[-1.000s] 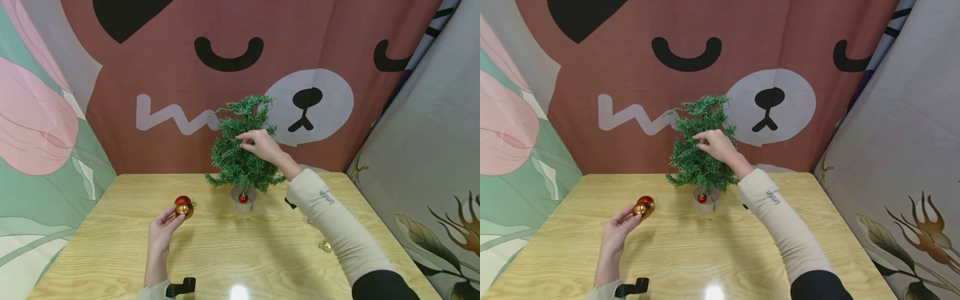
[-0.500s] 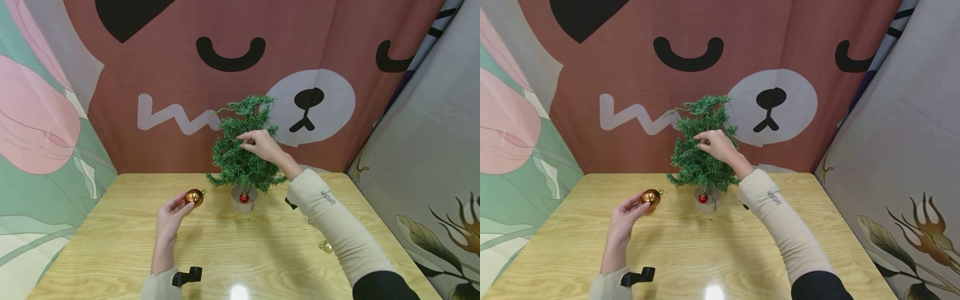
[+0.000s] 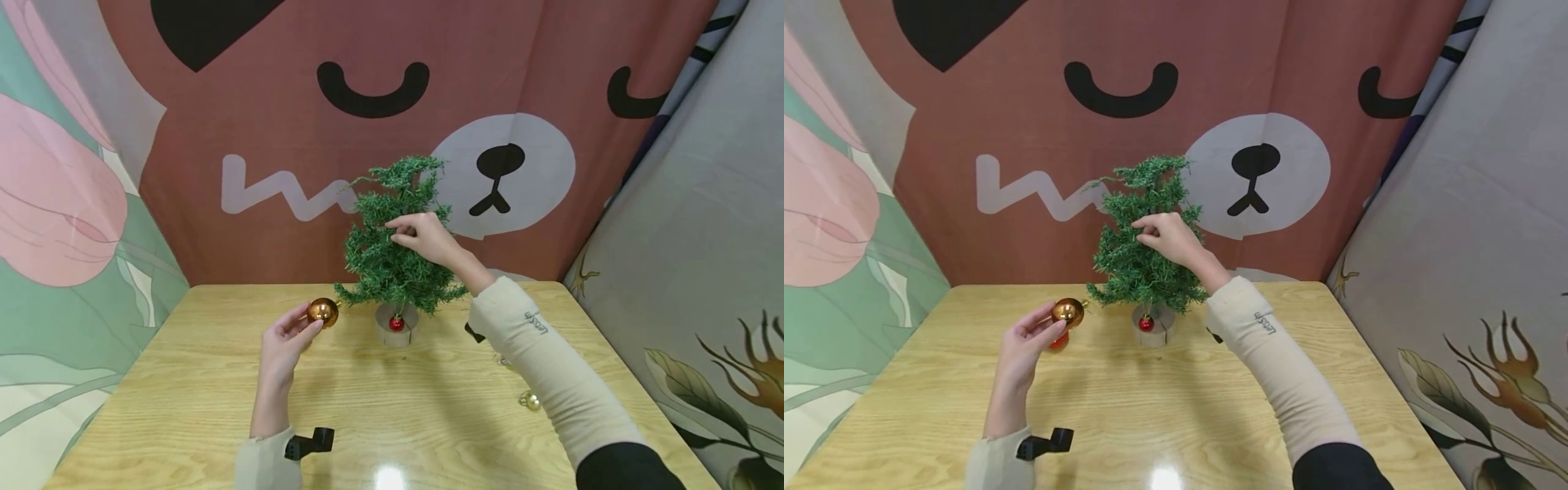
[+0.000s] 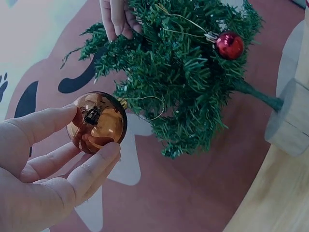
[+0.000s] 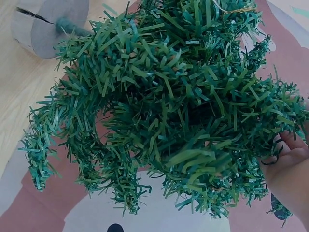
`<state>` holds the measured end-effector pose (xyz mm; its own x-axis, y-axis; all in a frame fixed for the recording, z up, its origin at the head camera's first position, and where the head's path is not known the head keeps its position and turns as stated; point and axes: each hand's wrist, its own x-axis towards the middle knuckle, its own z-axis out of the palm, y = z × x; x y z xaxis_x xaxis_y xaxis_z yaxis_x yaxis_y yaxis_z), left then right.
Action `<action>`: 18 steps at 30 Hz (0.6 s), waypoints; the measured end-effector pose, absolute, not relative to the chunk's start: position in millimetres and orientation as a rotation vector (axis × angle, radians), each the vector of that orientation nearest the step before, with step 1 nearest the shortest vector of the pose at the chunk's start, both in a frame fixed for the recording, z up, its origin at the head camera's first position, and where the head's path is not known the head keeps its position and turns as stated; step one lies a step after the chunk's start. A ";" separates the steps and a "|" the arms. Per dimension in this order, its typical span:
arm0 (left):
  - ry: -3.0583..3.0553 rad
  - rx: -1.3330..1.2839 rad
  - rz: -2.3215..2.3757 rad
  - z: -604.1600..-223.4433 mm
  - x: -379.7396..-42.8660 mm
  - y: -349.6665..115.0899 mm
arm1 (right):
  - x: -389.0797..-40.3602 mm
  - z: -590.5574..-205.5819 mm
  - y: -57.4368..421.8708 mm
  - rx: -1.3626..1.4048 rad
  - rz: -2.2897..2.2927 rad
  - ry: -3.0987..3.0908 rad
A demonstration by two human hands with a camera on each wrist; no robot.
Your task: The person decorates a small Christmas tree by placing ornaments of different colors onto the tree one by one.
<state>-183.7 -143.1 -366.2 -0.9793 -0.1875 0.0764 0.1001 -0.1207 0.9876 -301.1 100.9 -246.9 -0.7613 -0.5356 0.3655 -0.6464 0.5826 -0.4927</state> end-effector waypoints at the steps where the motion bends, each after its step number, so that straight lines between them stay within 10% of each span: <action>1: -1.942 0.099 -2.216 -364.3 -184.0 -142.7 | -301.0 -246.6 100.7 0.992 0.937 -2.632; 18: -1.889 -0.068 -2.183 -340.6 -191.2 -134.5 | -304.0 -249.0 98.3 1.021 1.028 -2.580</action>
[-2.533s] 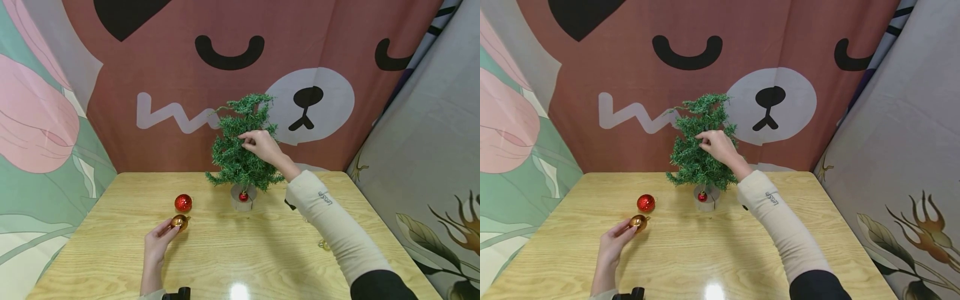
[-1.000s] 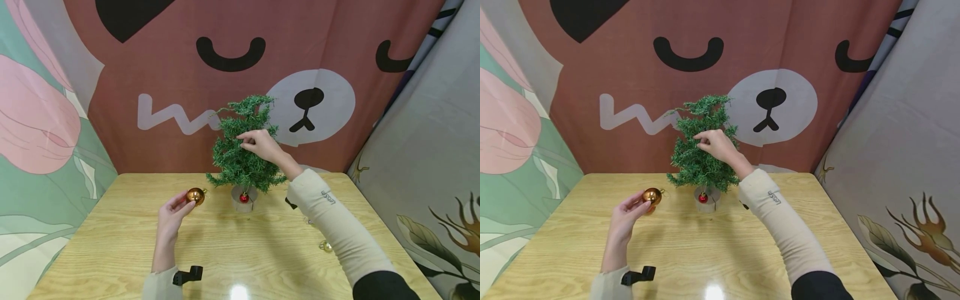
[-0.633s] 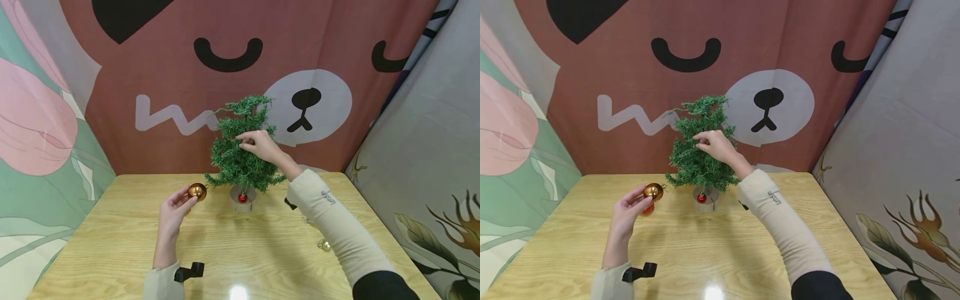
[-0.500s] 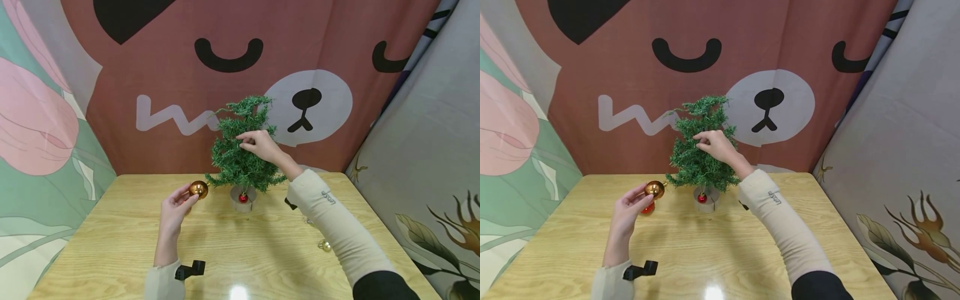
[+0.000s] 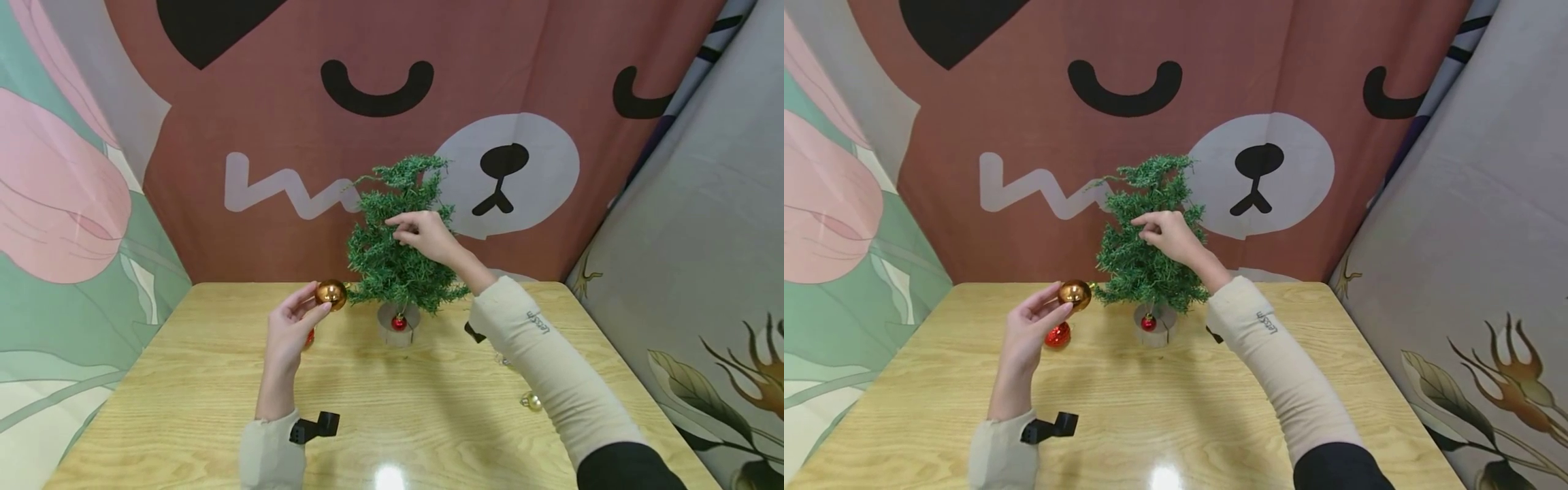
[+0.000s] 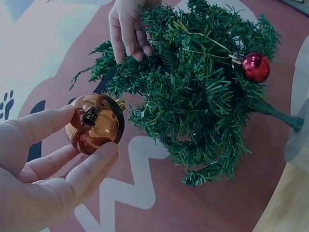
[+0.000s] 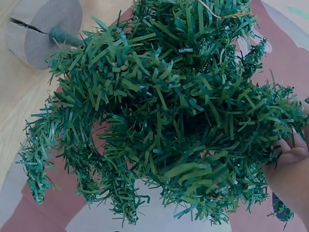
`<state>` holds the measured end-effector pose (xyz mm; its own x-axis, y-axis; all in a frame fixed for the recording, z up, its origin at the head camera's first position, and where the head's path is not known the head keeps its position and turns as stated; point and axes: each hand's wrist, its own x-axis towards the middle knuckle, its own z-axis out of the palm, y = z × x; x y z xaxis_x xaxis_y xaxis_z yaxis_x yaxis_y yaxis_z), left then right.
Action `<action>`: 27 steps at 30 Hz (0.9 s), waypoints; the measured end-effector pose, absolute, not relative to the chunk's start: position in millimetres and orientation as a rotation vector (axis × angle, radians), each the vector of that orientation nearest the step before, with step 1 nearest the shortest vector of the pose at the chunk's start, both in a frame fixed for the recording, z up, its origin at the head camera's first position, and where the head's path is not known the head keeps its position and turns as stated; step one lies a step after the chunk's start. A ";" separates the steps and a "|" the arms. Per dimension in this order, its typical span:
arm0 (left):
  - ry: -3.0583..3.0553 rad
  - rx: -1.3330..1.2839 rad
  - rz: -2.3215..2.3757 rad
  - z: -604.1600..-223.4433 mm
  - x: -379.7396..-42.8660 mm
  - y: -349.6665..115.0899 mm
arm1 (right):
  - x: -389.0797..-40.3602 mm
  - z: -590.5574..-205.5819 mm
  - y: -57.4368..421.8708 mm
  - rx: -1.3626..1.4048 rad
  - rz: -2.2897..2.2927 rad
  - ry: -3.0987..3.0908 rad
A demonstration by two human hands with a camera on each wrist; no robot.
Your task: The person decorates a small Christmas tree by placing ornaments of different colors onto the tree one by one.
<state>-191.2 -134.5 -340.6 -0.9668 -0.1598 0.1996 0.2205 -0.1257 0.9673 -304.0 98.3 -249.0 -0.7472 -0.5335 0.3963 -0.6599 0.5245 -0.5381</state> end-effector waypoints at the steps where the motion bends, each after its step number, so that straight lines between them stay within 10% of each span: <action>1: -1.893 -0.071 -2.179 -339.6 -191.3 -133.9 | -304.0 -249.0 98.6 1.025 1.036 -2.580; 27: -1.849 -0.232 -2.134 -304.5 -201.2 -117.6 | -305.4 -250.3 98.9 1.102 1.040 -2.515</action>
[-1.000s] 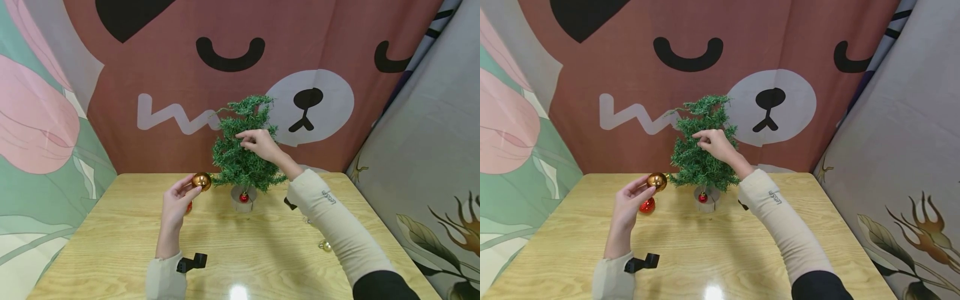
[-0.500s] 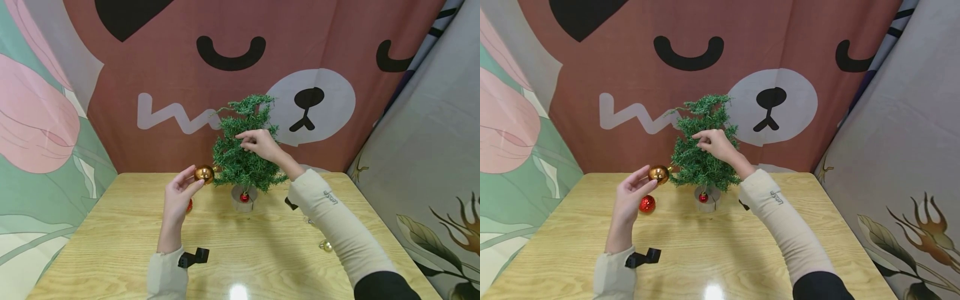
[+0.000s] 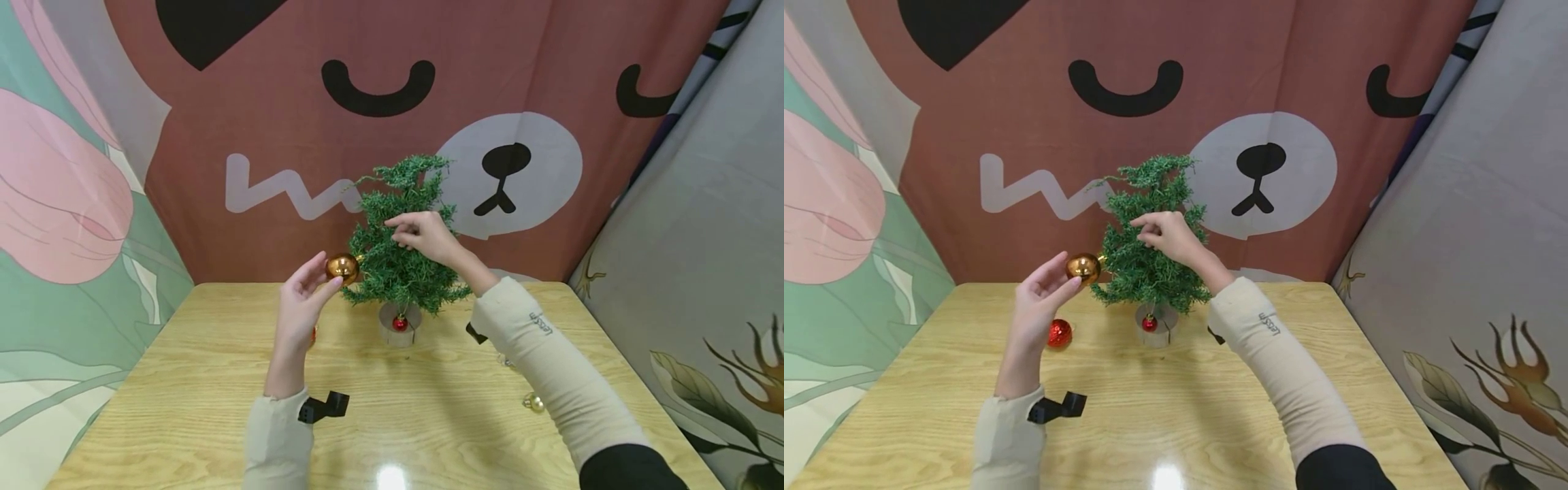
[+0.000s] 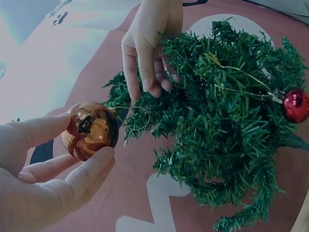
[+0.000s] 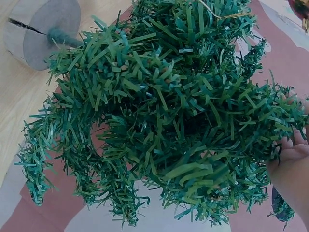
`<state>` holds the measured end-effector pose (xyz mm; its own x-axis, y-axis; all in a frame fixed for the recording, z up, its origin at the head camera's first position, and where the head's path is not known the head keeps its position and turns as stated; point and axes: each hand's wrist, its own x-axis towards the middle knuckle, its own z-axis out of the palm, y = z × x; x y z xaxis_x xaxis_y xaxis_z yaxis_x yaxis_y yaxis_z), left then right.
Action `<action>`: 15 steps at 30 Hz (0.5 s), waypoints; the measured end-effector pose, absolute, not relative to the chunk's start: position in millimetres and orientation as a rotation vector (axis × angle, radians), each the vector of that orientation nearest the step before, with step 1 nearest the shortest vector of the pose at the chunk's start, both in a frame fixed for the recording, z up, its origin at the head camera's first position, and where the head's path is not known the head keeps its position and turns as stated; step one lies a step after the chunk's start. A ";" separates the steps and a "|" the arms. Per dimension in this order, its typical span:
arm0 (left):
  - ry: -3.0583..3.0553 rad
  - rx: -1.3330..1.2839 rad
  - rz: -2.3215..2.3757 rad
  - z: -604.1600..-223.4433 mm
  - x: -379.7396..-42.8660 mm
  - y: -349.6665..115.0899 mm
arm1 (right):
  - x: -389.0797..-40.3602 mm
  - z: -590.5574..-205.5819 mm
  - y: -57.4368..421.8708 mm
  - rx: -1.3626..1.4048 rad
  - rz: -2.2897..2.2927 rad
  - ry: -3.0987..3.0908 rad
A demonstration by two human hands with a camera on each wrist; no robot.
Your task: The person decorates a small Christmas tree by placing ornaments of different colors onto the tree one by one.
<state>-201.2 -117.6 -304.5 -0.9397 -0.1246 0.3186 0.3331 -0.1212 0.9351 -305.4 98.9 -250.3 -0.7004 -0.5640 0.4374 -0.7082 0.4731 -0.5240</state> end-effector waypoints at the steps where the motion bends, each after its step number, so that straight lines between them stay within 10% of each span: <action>1: -1.854 -0.235 -2.127 -303.6 -201.9 -116.5 | -305.3 -250.3 99.0 1.100 1.043 -2.517; 15: -1.864 -0.332 -2.133 -292.3 -208.3 -104.8 | -299.2 -241.8 91.6 1.157 1.357 -2.451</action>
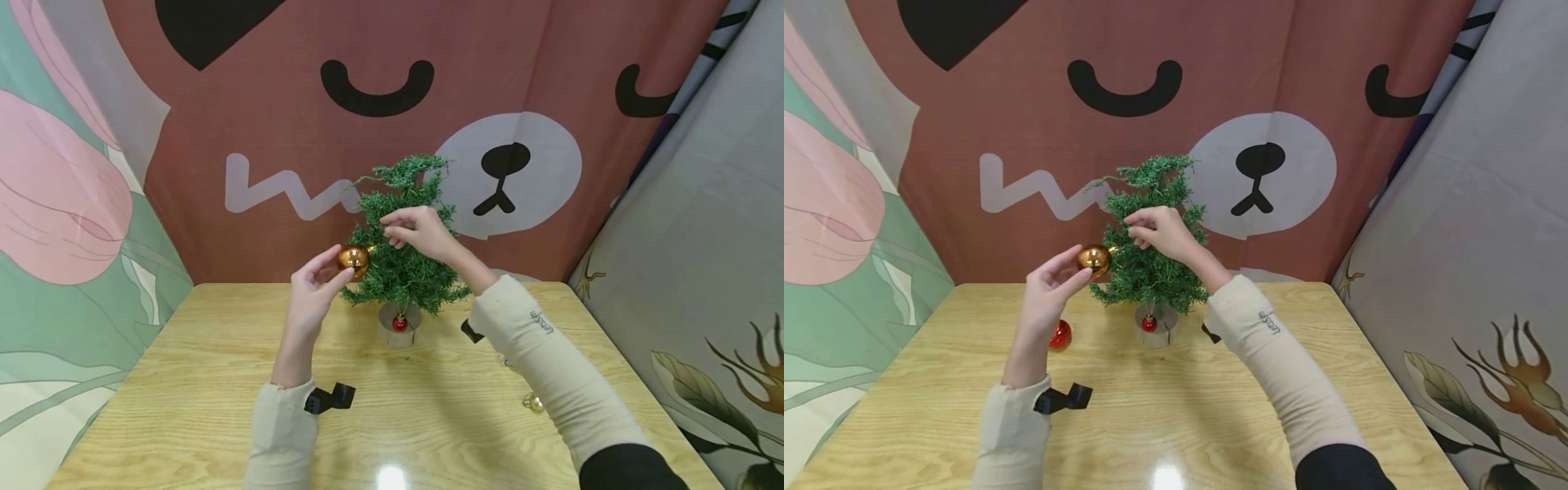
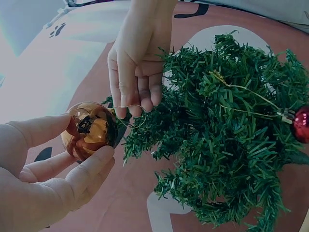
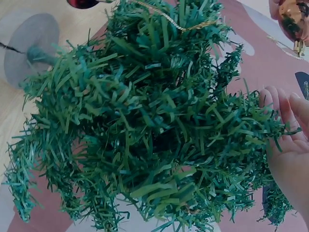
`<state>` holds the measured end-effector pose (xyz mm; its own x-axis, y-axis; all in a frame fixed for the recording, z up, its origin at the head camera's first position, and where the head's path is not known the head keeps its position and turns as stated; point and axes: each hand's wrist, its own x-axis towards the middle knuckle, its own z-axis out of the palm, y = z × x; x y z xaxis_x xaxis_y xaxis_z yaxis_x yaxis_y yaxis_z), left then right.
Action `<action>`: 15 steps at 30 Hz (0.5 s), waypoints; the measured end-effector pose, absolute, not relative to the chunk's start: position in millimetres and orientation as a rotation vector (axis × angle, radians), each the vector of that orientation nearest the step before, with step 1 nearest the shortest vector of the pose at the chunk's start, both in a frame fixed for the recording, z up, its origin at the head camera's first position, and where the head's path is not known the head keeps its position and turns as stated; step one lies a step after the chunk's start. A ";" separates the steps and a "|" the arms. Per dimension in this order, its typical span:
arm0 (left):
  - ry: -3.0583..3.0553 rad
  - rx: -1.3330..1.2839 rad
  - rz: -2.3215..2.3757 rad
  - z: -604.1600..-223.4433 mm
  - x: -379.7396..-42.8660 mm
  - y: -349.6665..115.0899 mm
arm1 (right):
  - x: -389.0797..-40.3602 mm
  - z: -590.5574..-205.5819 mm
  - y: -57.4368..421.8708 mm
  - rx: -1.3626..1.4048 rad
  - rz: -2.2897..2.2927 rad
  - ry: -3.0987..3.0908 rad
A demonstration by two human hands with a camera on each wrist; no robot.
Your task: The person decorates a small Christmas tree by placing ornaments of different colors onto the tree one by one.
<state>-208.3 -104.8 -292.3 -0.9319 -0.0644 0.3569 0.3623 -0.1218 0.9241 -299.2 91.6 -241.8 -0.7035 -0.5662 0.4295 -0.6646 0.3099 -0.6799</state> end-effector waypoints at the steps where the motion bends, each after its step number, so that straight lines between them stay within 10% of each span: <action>1: -1.863 -0.336 -2.136 -291.8 -208.5 -104.3 | -299.2 -241.6 91.3 1.159 1.391 -2.455; 15: -1.808 -0.396 -2.185 -288.7 -208.3 -98.8 | -298.1 -240.2 88.9 1.226 1.826 -2.641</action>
